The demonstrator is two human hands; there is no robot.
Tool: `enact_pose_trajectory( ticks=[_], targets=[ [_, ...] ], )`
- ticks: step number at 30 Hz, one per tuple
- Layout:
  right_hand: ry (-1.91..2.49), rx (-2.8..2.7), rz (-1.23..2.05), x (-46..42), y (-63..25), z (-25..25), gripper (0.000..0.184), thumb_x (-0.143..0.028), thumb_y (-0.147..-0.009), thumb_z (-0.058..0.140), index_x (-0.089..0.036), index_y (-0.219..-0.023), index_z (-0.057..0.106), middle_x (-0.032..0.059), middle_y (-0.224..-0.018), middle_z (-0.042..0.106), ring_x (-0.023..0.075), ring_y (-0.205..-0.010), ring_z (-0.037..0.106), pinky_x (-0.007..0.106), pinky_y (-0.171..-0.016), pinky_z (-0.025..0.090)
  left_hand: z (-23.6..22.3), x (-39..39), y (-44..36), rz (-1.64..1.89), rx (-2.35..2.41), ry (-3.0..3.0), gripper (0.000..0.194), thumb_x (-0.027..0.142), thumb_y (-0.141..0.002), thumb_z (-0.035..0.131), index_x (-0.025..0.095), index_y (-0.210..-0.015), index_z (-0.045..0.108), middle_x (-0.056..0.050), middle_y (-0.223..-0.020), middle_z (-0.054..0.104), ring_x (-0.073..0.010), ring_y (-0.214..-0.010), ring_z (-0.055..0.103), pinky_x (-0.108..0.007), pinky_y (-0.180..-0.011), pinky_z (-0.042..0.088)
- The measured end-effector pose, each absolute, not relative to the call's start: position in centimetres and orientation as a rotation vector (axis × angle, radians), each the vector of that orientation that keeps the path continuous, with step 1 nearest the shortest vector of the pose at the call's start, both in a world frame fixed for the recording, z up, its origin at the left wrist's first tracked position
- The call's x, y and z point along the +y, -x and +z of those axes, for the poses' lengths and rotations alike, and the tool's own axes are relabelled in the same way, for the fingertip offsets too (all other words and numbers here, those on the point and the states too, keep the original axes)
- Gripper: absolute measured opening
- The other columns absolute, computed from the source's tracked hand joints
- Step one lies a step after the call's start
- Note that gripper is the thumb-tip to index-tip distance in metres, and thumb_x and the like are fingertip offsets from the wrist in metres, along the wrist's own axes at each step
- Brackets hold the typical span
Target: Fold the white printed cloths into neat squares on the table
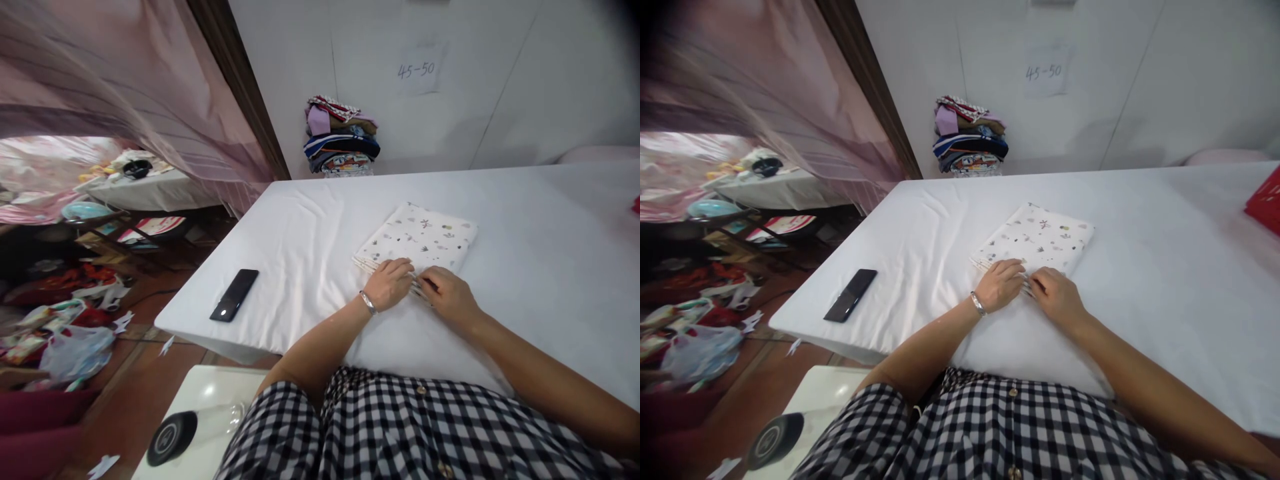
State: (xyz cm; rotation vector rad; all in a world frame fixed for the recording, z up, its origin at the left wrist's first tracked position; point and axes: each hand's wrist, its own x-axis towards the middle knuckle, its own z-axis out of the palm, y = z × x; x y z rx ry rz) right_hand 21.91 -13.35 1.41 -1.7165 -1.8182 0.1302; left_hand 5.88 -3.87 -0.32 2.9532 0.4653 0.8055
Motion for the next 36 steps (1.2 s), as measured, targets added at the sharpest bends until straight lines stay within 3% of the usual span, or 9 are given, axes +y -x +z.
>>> enact_pose_trajectory(
  ticks=[5,12,22,30,36],
  targets=[
    [1.669,-1.949,0.049,-13.6,-21.7,1.5,0.024,-0.037,-0.091,0.042,-0.024,-0.085,0.061,0.0066,-0.089,0.066,0.0224,-0.084,0.059,0.035,-0.071,0.046,-0.4,-3.7,-5.8,0.764,0.474,-2.943,0.024,0.021,-0.093,0.042,0.02,-0.09,0.065,-0.007,-0.118,0.061,-0.0212,-0.125,0.044,-0.04,-0.099,0.041],
    [1.701,-1.984,-0.012,-13.6,-21.6,1.5,0.024,-0.037,-0.091,0.042,-0.024,-0.081,0.06,0.0066,-0.084,0.066,0.0222,-0.078,0.059,0.034,-0.065,0.045,-0.4,-3.7,-6.0,0.761,0.452,-2.954,0.022,0.02,-0.092,0.042,0.018,-0.092,0.064,-0.007,-0.112,0.064,-0.0216,-0.122,0.048,-0.04,-0.098,0.041],
    [1.793,-1.952,0.055,-12.8,-22.1,0.8,0.022,-0.037,-0.087,0.045,-0.025,-0.072,0.054,0.0026,-0.075,0.063,0.0203,-0.071,0.058,0.032,-0.057,0.041,-0.9,-3.4,-6.1,0.772,0.452,-3.019,0.025,0.016,-0.093,0.037,0.018,-0.091,0.062,-0.006,-0.098,0.066,-0.0161,-0.096,0.059,-0.036,-0.096,0.039],
    [1.807,-1.977,-0.012,-12.8,-21.9,0.6,0.025,-0.035,-0.09,0.041,-0.024,-0.075,0.057,0.0032,-0.077,0.063,0.0196,-0.07,0.058,0.031,-0.055,0.039,-0.9,-3.4,-6.1,0.734,0.471,-3.062,0.021,0.017,-0.093,0.038,0.017,-0.092,0.06,-0.007,-0.098,0.065,-0.0168,-0.097,0.057,-0.035,-0.092,0.039],
    [1.787,-2.015,-0.112,-13.1,-21.9,0.1,0.03,-0.034,-0.095,0.034,-0.02,-0.088,0.061,0.0051,-0.086,0.064,0.0202,-0.079,0.059,0.031,-0.061,0.041,-0.7,-3.7,-5.8,0.776,0.654,-3.002,0.015,0.019,-0.09,0.044,0.016,-0.1,0.055,-0.007,-0.1,0.064,-0.0178,-0.096,0.057,-0.034,-0.09,0.04]
  ],
)
